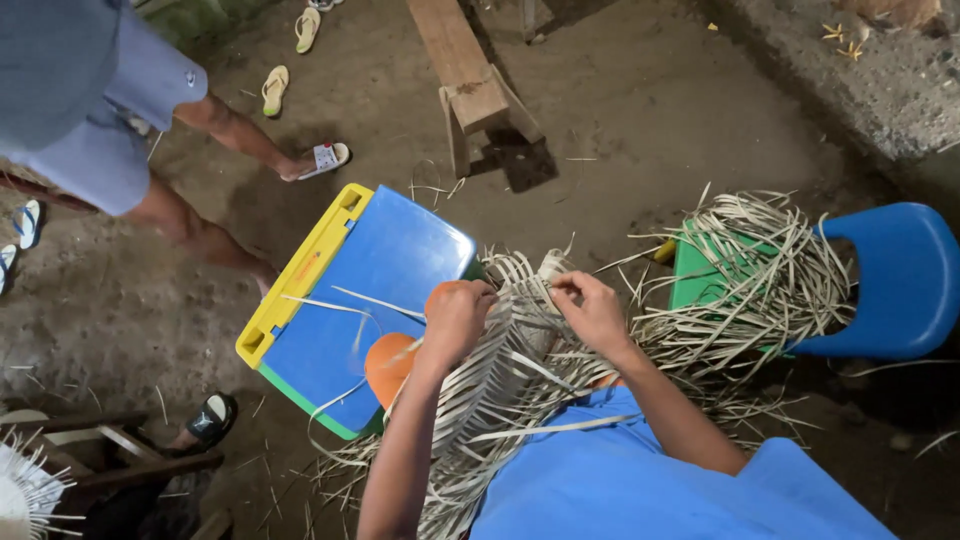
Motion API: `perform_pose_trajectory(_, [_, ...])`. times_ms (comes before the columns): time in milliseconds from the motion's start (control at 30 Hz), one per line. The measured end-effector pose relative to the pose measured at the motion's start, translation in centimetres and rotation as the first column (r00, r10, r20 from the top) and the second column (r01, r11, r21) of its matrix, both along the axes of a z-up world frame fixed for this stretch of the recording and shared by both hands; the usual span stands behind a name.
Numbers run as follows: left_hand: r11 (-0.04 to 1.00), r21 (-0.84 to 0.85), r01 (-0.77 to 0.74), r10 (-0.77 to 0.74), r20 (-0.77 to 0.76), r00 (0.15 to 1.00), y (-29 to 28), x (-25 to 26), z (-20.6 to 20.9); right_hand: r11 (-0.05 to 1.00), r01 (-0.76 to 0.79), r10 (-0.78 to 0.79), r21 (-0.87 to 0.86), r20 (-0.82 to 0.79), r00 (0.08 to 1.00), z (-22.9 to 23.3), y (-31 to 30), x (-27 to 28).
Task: Weaving dried palm leaves together to create a mat or similar structure.
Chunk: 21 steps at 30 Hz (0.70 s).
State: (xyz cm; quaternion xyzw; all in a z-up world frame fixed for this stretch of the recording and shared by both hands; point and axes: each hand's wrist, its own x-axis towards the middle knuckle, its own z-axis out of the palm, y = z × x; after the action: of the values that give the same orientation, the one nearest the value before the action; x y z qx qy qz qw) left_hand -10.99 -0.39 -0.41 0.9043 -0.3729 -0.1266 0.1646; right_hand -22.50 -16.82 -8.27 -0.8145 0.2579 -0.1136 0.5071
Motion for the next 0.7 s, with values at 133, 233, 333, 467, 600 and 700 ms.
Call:
perform_pose_trajectory(133, [1.000,-0.030,0.009,-0.007,0.065,0.998,0.1,-0.5,-1.4,0.974,-0.013,0.015,0.228,-0.009,1.000,-0.8,-0.7,0.5])
perform_pose_trajectory(233, [0.995,-0.094,0.027,-0.001,0.269,0.963,-0.3,-0.6,-3.4,0.965,-0.016,0.040,0.262,-0.086,0.996,-0.6,-0.6,-0.2])
perform_pose_trajectory(333, [0.946,-0.263,0.188,-0.076,0.383,0.921,-2.4,-0.8,-0.9,0.971,-0.040,0.086,0.237,-0.185,0.979,0.1,-0.8,-0.7])
perform_pose_trajectory(467, [0.896,-0.224,0.383,-0.227,0.508,0.831,-5.1,-0.3,-2.6,0.996,-0.082,0.092,0.043,-0.332,0.939,1.3,-0.2,-0.9])
perform_pose_trajectory(600, [0.888,-0.071,0.454,-0.326,0.598,0.732,-6.1,0.3,-4.6,0.993,-0.109,0.087,-0.037,-0.385,0.919,1.4,0.0,-1.1])
perform_pose_trajectory(700, [0.875,-0.030,0.484,-0.360,0.628,0.690,-6.6,0.5,-5.3,0.990,-0.115,0.080,-0.080,-0.345,0.935,1.5,0.0,-1.1])
